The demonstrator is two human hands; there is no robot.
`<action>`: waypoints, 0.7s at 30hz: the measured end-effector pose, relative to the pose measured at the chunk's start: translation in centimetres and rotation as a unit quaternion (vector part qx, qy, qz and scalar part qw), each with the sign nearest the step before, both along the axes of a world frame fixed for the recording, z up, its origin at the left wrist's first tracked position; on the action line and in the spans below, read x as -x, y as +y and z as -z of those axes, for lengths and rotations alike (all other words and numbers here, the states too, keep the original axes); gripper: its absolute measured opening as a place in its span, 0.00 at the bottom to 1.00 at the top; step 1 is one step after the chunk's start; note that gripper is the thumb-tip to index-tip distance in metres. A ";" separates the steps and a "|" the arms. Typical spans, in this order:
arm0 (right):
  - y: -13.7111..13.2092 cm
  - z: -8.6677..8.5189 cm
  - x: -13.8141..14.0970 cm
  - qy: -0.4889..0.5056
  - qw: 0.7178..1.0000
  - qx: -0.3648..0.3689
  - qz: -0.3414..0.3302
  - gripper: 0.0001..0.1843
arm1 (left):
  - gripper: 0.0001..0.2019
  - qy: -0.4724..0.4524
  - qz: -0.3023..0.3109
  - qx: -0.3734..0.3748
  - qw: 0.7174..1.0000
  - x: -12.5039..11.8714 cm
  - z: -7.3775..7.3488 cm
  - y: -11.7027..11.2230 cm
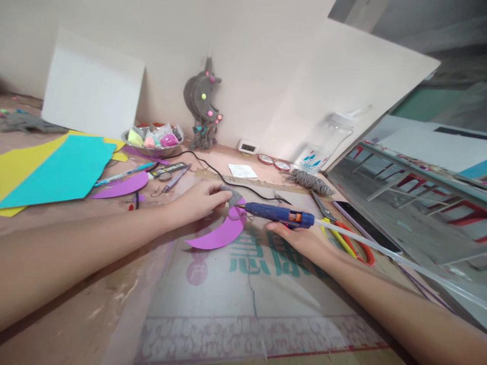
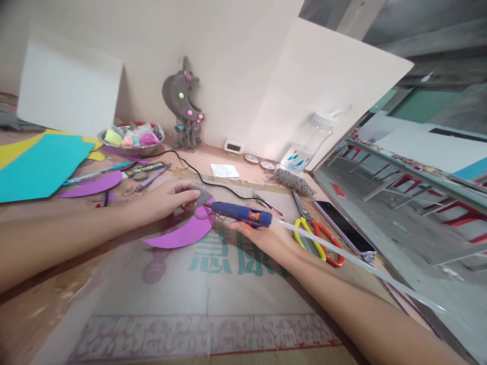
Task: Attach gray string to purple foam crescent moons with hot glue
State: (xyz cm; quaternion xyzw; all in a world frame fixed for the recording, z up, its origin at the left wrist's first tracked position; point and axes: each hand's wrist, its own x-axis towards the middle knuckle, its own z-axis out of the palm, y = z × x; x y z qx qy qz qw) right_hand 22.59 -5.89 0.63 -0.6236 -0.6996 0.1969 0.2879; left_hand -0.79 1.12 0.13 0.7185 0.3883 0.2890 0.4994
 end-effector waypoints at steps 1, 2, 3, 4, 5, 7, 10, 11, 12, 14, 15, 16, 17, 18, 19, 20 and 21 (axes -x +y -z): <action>0.0 0.0 0.1 0.001 1.000 -0.003 0.002 0.13 | 0.11 -0.002 0.000 0.002 1.000 0.0 0.0 0.0; 0.0 -0.1 0.1 0.001 1.000 -0.005 0.004 0.12 | 0.11 -0.003 -0.001 0.003 1.000 0.0 0.0 0.0; 0.1 -0.1 0.1 0.000 1.000 -0.007 0.003 0.12 | 0.11 -0.004 -0.001 0.003 1.000 0.0 0.0 0.0; 0.1 -0.1 0.1 -0.002 1.000 -0.010 0.003 0.11 | 0.11 -0.005 0.000 0.002 1.000 0.0 0.0 0.0; 0.1 -0.1 0.0 -0.004 1.000 -0.013 0.003 0.10 | 0.11 -0.008 0.000 0.003 1.000 0.0 0.0 0.0; 0.1 -0.1 0.0 -0.009 1.000 -0.016 0.002 0.10 | 0.10 -0.019 0.000 0.008 1.000 0.0 0.1 0.0; 0.2 -0.1 -0.1 -0.011 1.000 -0.013 0.005 0.11 | 0.09 -0.033 0.002 0.016 0.999 0.0 0.3 0.1; 0.2 -0.1 -0.1 -0.010 1.000 -0.010 0.007 0.11 | 0.09 -0.034 0.001 0.016 0.999 0.0 0.4 0.1; 0.2 -0.1 -0.1 -0.008 1.000 -0.007 0.009 0.11 | 0.09 -0.035 -0.001 0.017 0.999 0.0 0.5 0.1; 0.2 -0.1 -0.1 -0.001 1.000 -0.001 0.010 0.10 | 0.09 -0.037 -0.008 0.024 0.999 0.0 0.7 0.1; 0.2 -0.2 -0.2 0.003 1.000 0.003 0.008 0.09 | 0.09 -0.041 -0.011 0.030 0.999 -0.1 0.7 0.1; 0.2 -0.2 -0.2 0.009 1.000 0.007 0.005 0.09 | 0.08 -0.044 -0.012 0.037 0.998 -0.1 0.7 0.0; 0.2 -0.3 -0.2 0.013 1.000 0.009 0.001 0.10 | 0.08 -0.046 -0.012 0.042 0.998 -0.1 0.6 0.0; 0.2 -0.3 -0.2 0.016 1.000 0.010 -0.002 0.10 | 0.08 -0.047 -0.012 0.047 0.998 -0.1 0.6 -0.1; 0.2 -0.4 -0.1 0.017 1.000 0.011 -0.005 0.10 | 0.08 -0.048 -0.013 0.051 0.997 -0.2 0.5 -0.2; 0.2 -0.5 -0.1 0.016 1.000 0.012 -0.006 0.11 | 0.08 -0.050 -0.014 0.054 0.997 -0.2 0.4 -0.2; 0.1 -0.5 -0.1 0.012 1.000 0.009 -0.006 0.11 | 0.07 -0.051 -0.014 0.056 0.997 -0.2 0.4 -0.3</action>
